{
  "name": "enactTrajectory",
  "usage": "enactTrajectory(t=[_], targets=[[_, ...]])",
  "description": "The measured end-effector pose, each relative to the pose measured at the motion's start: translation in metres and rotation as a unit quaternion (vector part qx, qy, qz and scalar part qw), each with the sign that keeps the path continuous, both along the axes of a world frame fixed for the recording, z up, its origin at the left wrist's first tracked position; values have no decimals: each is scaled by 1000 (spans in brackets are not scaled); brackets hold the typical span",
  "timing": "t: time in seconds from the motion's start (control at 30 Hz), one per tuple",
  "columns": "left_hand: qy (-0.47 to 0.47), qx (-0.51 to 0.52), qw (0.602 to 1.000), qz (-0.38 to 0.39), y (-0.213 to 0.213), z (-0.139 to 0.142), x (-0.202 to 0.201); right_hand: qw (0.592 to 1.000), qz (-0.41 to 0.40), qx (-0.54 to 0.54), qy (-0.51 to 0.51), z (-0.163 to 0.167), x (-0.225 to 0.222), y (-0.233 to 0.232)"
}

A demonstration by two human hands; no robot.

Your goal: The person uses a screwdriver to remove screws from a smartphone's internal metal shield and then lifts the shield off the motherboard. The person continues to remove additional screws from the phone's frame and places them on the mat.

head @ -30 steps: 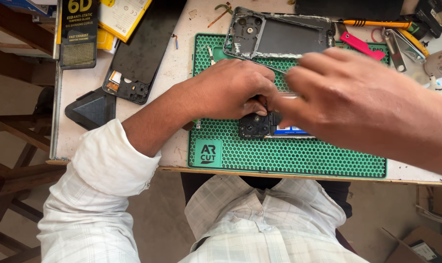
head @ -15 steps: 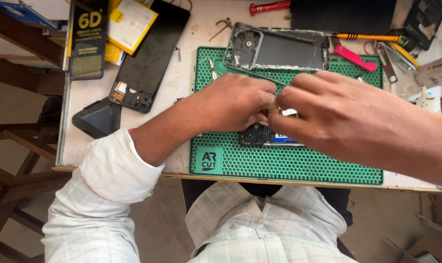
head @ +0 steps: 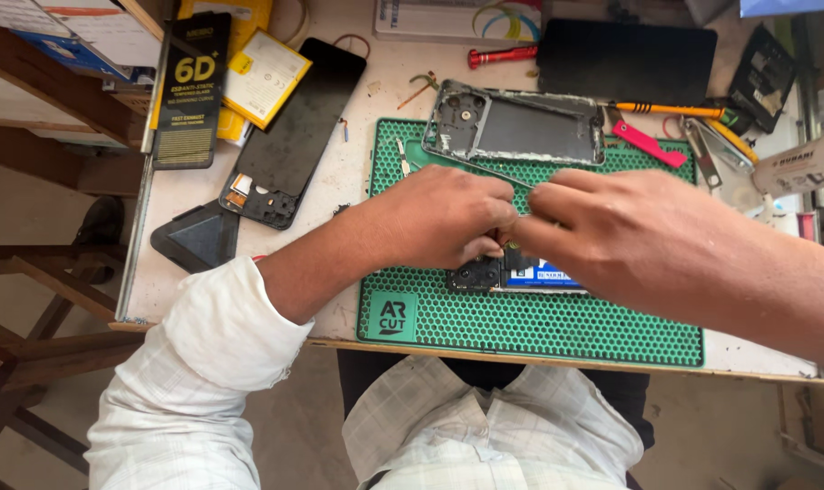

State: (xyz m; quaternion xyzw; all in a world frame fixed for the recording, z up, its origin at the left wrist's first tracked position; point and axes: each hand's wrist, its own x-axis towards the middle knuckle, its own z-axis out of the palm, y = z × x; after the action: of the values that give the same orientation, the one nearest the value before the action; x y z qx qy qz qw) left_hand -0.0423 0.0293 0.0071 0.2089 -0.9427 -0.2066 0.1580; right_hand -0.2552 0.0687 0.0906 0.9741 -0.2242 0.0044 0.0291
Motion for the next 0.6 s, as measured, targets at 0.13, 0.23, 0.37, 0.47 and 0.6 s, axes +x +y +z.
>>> enactTrajectory(t=[0.13,0.23,0.37,0.47,0.6], targets=[[-16,3,1000,4,2,4,0,975,-89,7,205,-1,-2,2],[-26,3,1000,9,2,6,0,983,-67,22,170,-5,-4,-1],[-31,-9,999,9,2,8,-1,994,28,-80,-68,-12,-8,-4],[-11,-10,1000,8,3,9,0,993,-60,-37,93,-12,-9,-4],[-32,-6,999,8,1,6,0,997,12,-68,16,0,-20,-2]])
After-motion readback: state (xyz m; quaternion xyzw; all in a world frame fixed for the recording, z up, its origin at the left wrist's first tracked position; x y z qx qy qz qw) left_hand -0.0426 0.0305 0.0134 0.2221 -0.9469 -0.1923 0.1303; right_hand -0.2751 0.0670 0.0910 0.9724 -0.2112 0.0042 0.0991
